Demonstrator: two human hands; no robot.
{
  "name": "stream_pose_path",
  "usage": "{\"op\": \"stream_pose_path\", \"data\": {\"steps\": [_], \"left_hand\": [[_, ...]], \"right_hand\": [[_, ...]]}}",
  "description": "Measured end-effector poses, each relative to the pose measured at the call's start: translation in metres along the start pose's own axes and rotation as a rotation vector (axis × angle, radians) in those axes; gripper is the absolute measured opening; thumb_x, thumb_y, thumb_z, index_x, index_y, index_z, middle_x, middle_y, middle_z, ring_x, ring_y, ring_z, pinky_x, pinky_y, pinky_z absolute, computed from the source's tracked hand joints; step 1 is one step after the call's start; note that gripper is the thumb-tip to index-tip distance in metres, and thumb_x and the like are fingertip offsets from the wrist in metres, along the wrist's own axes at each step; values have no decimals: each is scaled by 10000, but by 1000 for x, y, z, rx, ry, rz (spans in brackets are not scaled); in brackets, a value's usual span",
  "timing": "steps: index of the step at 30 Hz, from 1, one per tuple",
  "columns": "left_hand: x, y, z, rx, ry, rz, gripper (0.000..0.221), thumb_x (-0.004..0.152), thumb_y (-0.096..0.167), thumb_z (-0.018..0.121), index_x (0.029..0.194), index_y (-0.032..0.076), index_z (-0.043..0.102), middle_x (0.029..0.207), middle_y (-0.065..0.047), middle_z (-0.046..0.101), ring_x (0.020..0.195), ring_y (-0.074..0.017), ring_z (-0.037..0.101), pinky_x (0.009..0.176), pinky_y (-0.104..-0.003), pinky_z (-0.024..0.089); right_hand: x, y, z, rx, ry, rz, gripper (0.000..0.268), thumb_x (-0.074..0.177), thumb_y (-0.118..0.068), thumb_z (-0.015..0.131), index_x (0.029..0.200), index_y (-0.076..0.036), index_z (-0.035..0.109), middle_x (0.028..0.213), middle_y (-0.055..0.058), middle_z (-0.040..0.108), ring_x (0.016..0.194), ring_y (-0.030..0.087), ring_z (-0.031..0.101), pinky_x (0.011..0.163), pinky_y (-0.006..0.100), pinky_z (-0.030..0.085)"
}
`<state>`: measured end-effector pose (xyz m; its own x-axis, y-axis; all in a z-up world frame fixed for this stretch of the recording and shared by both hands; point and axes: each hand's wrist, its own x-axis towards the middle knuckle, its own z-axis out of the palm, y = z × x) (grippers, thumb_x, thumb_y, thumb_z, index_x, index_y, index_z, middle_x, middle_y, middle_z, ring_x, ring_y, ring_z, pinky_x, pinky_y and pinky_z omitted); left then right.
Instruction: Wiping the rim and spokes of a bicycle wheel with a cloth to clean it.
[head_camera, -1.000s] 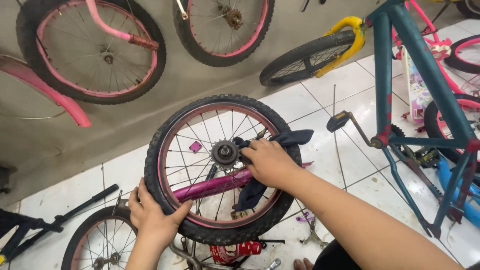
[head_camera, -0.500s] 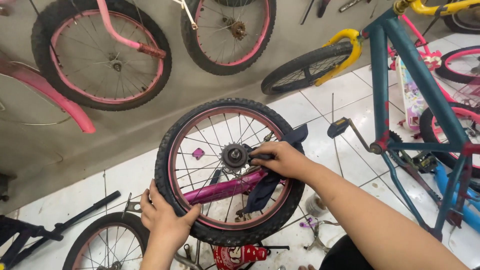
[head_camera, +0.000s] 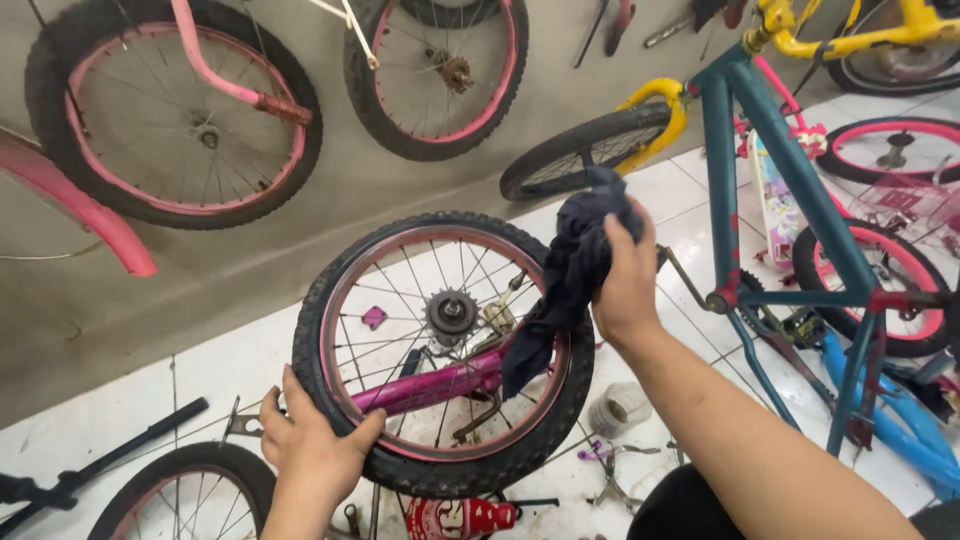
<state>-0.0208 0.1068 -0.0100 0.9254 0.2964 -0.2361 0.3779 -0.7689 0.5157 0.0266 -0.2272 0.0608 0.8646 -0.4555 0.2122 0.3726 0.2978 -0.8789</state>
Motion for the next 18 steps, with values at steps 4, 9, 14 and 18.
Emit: {"op": "stream_pose_path", "data": {"steps": [4, 9, 14, 18], "left_hand": [[-18, 3, -7, -3, -8, -38, 1233, 704, 473, 793, 1615, 117, 41, 1617, -270, -3, 1437, -547, 132, 1131, -636, 262], [-16, 11, -13, 27, 27, 11, 1225, 723, 536, 765, 1617, 92, 53, 1613, -264, 81, 1430, -538, 192, 1117, -615, 301], [-20, 7, -9, -14, 24, 37, 1194, 740, 503, 751, 1613, 79, 56, 1599, -283, 73, 1411, -570, 175, 1109, -653, 279], [-17, 18, -16, -4, -3, 1, 1174, 757, 417, 755, 1615, 95, 21, 1612, -261, 40, 1424, -557, 147, 1107, -657, 309]], "right_hand": [[-30, 18, 0, -315, -309, 87, 765, 877, -53, 550, 1572, -56, 229, 1418, 202, 547, 1171, 253, 612, 1015, 356, 507], [-48, 34, 16, -1066, -775, -208, 587, 869, -193, 694, 1404, -18, 528, 1277, 178, 681, 1142, 334, 658, 992, 404, 494], [-42, 42, 19, -1104, -680, -132, 425, 836, -197, 703, 1228, -35, 676, 1074, 120, 775, 936, 286, 729, 857, 364, 551], [-25, 44, 20, -1096, -670, 88, 389, 830, -196, 719, 1197, -68, 722, 976, 72, 799, 806, 200, 744, 762, 307, 584]]}}
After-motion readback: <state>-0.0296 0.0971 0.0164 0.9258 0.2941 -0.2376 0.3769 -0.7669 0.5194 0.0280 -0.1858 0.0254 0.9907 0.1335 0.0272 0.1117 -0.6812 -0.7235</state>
